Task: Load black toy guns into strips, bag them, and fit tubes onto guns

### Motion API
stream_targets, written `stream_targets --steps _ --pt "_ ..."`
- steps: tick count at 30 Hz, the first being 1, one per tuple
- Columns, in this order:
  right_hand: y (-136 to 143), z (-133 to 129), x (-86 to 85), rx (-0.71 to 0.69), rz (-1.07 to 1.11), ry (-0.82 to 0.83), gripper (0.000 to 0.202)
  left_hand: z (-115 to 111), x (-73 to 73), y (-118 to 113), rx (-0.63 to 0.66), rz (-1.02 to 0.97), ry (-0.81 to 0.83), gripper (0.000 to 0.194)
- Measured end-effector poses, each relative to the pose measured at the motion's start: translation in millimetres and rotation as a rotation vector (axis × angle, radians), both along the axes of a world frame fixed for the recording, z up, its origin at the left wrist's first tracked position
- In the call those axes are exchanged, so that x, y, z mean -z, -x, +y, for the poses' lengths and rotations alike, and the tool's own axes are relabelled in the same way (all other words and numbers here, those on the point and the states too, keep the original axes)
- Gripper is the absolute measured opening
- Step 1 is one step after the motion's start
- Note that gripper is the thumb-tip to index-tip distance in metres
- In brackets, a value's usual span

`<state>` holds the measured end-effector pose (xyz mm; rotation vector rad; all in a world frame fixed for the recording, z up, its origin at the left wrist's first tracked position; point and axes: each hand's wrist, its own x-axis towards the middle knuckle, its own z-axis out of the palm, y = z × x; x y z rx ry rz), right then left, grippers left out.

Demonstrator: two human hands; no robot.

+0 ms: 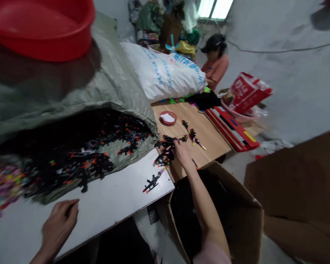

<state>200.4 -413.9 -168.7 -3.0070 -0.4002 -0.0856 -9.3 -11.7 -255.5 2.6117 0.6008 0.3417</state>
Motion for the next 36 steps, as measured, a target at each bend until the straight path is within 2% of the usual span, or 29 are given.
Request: stream_targets --steps 3,5,6,9,12,14,16,19,21,23,26,29,32,36 --pt "33.7 39.0 16.2 -0.242 0.030 -0.079 0.026 -0.6 -2.3 0.6 0.038 -0.069 -0.003 0.026" --pt "38.4 69.9 23.6 -0.372 0.083 -0.113 0.023 0.5 -1.3 1.2 0.055 -0.106 -0.014 0.024" --pt "33.8 85.7 25.2 -0.386 0.101 -0.114 0.023 1.0 -0.4 1.7 0.061 -0.117 -0.018 0.024" --pt "-3.4 129.8 22.7 -0.296 0.098 -0.117 0.031 2.4 2.8 3.2 0.073 -0.134 -0.017 0.023" --pt "-49.9 168.8 17.9 -0.140 0.071 -0.133 0.048 4.5 6.6 3.2 0.064 -0.151 -0.014 0.023" --pt "-67.8 195.3 19.3 -0.048 0.066 -0.147 0.052 6.4 9.4 2.4 0.055 -0.168 -0.011 0.023" --pt "-69.7 222.7 25.4 -0.032 0.071 -0.166 0.053 8.5 11.9 1.8 0.061 -0.188 -0.008 0.023" --pt "-51.9 256.7 37.0 -0.170 0.100 -0.195 0.052 11.3 14.8 1.6 0.077 -0.206 0.001 0.022" --pt "-38.6 265.2 40.6 -0.287 0.115 -0.216 0.048 12.9 16.4 1.7 0.082 -0.199 0.020 0.021" --pt "-31.9 257.5 37.6 -0.331 0.107 -0.231 0.041 13.4 18.1 1.9 0.077 -0.182 0.031 0.021" --pt "-40.7 225.2 24.2 -0.203 0.052 -0.229 0.030 11.2 19.8 2.7 0.060 -0.158 0.026 0.020" --pt "-66.8 206.0 19.2 -0.003 0.004 -0.225 0.038 8.4 18.7 2.1 0.038 -0.127 0.040 0.020" --pt "-75.1 229.6 33.9 -0.013 0.026 -0.238 0.041 8.3 14.1 0.8 0.000 -0.090 0.085 0.021" --pt "-28.9 287.1 51.2 -0.185 0.048 -0.253 0.039 9.1 5.7 3.6 -0.015 -0.109 0.240 0.020"
